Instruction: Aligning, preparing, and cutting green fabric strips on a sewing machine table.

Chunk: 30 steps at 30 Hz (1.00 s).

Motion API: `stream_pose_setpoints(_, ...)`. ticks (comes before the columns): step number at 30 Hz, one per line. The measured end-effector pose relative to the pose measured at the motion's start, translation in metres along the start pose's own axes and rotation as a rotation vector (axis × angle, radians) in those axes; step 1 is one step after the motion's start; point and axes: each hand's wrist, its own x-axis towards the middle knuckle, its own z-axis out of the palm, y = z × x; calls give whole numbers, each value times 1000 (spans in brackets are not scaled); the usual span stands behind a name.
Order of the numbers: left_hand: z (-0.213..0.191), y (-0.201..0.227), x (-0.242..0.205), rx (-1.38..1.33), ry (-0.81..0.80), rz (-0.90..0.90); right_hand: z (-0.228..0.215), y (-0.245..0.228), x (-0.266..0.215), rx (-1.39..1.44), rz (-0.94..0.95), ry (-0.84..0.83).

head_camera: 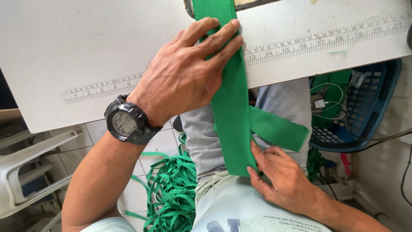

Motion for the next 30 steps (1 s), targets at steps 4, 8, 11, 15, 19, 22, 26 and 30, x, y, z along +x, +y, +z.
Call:
stream_pose_setpoints(4, 0, 0, -1, -27, -6, -6, 1, 1, -1, -9, -5, -7)
stream_pose_setpoints(8, 1, 2, -1, 33, -31, -25, 1, 3, -1, -9, -12, -7)
stream_pose_setpoints(11, 1, 6, 0, 88, -40, -36, 1, 3, -1, -8, -13, -12)
stream_pose_setpoints(15, 1, 8, -2, 88, -36, -41, 0, 1, -3, 5, -1, 0)
stream_pose_setpoints(19, 0, 7, 0, 84, -18, -36, 2, 1, -12, 33, 44, -2)
stream_pose_setpoints(22, -2, 8, 3, 62, -60, -68, 1, 3, -12, 57, 72, 0)
stream_pose_setpoints(26, -2, -1, 4, 23, -74, -75, -2, 14, -7, 54, 40, -24)
stream_pose_setpoints(30, -1, -22, 8, -8, -41, -51, -7, 20, 13, 83, 8, -7)
